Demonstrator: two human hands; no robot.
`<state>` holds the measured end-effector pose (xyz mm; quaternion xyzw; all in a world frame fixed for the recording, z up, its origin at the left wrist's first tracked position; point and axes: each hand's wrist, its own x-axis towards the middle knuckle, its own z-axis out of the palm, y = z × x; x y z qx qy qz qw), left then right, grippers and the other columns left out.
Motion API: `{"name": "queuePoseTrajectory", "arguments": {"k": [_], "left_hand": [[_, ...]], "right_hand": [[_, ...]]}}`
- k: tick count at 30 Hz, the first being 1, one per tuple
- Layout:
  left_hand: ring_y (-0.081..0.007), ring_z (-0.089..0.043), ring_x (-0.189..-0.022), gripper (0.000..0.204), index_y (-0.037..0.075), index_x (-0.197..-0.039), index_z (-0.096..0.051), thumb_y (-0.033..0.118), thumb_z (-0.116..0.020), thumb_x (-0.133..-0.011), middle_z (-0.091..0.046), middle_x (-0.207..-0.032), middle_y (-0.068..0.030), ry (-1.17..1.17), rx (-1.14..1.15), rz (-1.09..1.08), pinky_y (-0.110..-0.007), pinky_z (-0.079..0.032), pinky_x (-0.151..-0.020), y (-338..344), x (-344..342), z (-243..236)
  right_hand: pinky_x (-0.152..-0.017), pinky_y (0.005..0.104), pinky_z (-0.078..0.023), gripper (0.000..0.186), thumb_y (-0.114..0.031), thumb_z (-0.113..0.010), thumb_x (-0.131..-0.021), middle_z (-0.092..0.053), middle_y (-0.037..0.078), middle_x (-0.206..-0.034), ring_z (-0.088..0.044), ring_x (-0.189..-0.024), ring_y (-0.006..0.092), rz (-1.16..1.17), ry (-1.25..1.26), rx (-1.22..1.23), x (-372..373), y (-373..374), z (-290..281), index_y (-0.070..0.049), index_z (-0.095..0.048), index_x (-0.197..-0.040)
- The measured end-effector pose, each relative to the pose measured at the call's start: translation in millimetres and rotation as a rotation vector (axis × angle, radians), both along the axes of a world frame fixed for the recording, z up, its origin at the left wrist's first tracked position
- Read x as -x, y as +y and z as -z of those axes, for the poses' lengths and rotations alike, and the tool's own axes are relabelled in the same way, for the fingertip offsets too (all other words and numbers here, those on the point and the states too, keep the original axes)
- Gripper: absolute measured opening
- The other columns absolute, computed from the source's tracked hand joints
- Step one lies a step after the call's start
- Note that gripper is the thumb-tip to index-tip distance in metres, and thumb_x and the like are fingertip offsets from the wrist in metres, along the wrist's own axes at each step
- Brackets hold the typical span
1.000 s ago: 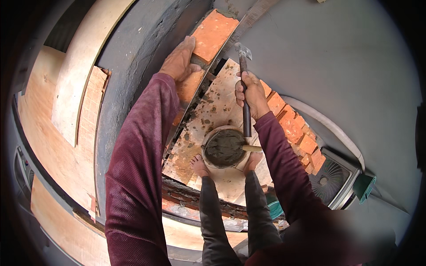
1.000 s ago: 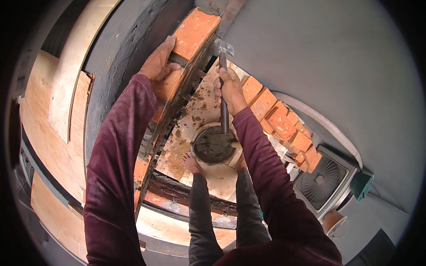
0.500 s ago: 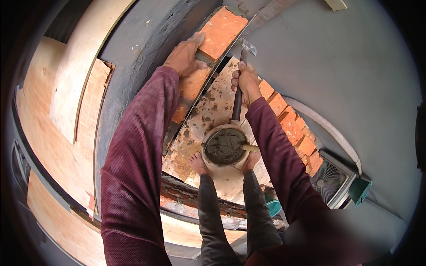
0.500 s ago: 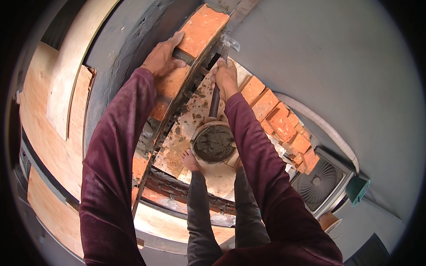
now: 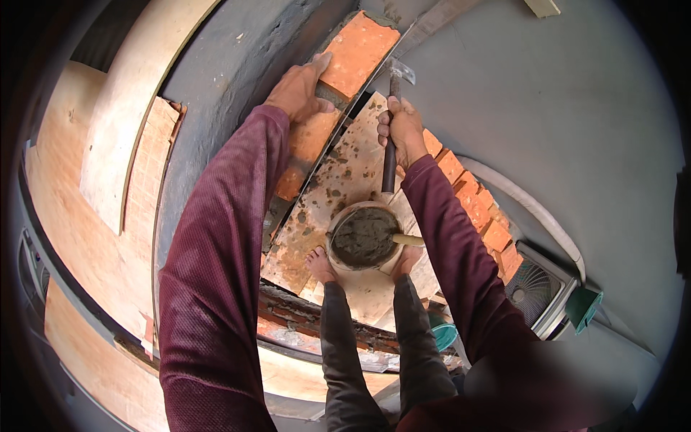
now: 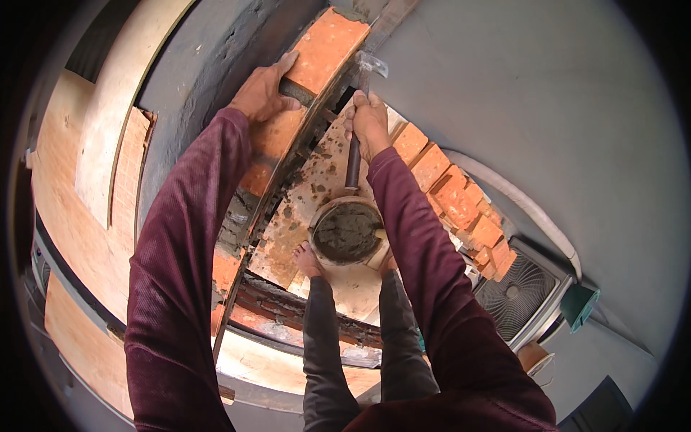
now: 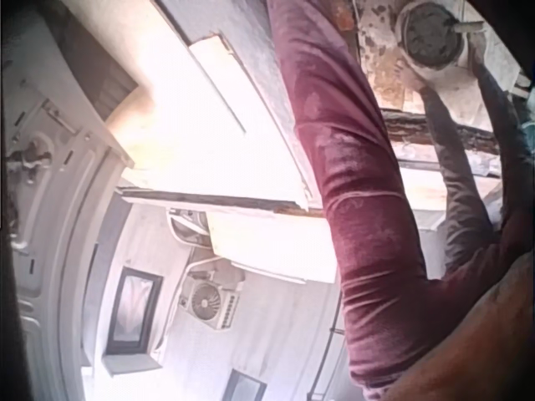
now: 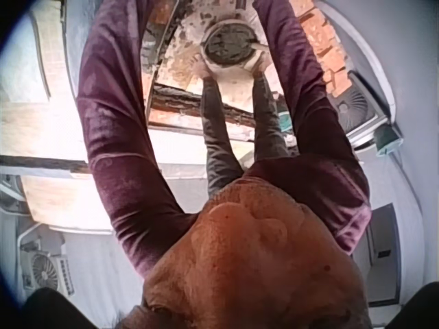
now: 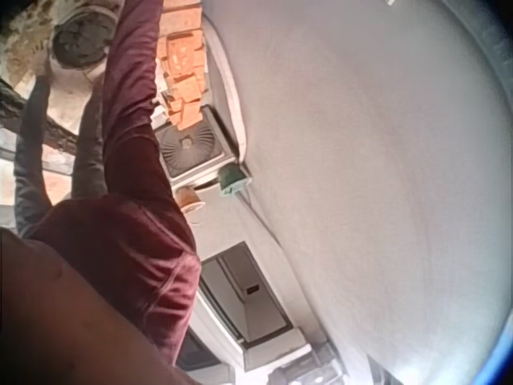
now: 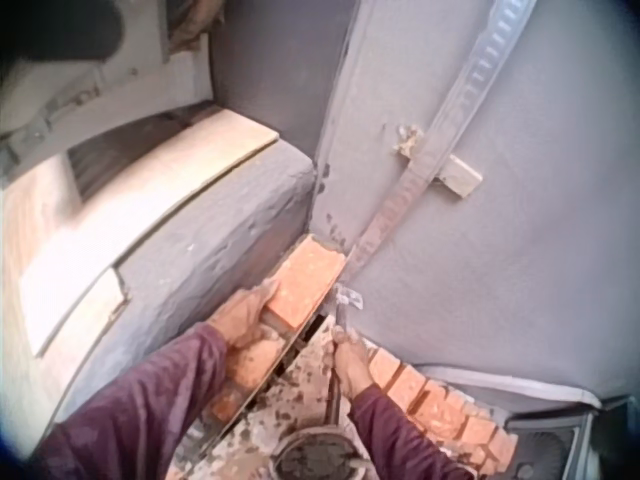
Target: The person applies mortar to a wall with a trowel, positions bricks along a guide string, and taps them into place using a hammer.
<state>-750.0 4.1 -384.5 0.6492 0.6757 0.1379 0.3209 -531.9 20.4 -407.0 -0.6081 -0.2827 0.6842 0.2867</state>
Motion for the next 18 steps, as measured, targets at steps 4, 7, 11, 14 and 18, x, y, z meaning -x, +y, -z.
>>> {"name": "queuePoseTrajectory", "arguments": {"k": [4,7,11,14,18], "left_hand": [[-0.0369,-0.043,-0.138,0.098,0.003,-0.153,-0.029,0.017,-0.085,-0.074,-0.04,-0.152,-0.0228,-0.019,-0.035,0.003,-0.038,-0.036,-0.115,1.2,-3.0,-0.4],[-0.037,-0.044,-0.137,0.099,0.002,-0.153,-0.029,0.016,-0.086,-0.073,-0.041,-0.151,-0.0232,-0.023,-0.036,0.01,-0.039,-0.036,-0.114,0.5,-0.3,2.9],[-0.0377,-0.045,-0.136,0.1,0.002,-0.153,-0.029,0.015,-0.086,-0.072,-0.045,-0.147,-0.0251,-0.015,-0.015,-0.006,-0.039,-0.038,-0.112,-0.2,-1.9,0.1],[-0.0385,-0.046,-0.135,0.101,0.003,-0.154,-0.027,0.015,-0.086,-0.072,-0.048,-0.143,-0.0278,-0.064,0.11,-0.034,-0.04,-0.04,-0.111,5.8,-6.5,-10.8],[-0.0383,-0.043,-0.138,0.098,0.005,-0.155,-0.025,0.013,-0.082,-0.076,-0.048,-0.141,-0.0306,-0.116,0.141,-0.097,-0.041,-0.038,-0.112,-3.6,-5.4,-18.8]], "right_hand": [[-0.035,0.025,-0.035,0.011,-0.023,-0.046,-0.105,-0.044,-0.001,-0.066,-0.041,-0.046,0.009,-0.006,0.018,-0.001,-3.5,-0.9,4.9,-0.013,-0.043,-0.108],[-0.034,0.0245,-0.035,0.011,-0.023,-0.047,-0.105,-0.044,-0.001,-0.066,-0.041,-0.045,0.0086,-0.05,0.03,0.0,-4.9,0.1,7.9,-0.013,-0.041,-0.106],[-0.037,0.0253,-0.037,0.026,-0.026,-0.048,-0.105,-0.044,-0.001,-0.066,-0.042,-0.046,0.0089,-0.028,-0.064,-0.055,-2.6,-7.3,6.6,-0.01,-0.048,-0.125],[-0.037,0.0249,-0.036,0.024,-0.028,-0.048,-0.105,-0.044,-0.002,-0.066,-0.041,-0.045,0.0088,-0.089,-0.044,-0.042,-11.7,-2.4,7.0,-0.009,-0.049,-0.12],[-0.036,0.0242,-0.035,0.023,-0.03,-0.048,-0.105,-0.043,-0.002,-0.065,-0.04,-0.044,0.0076,-0.102,-0.111,-0.091,-30.7,-49.5,-9.3,-0.008,-0.049,-0.112]]}}
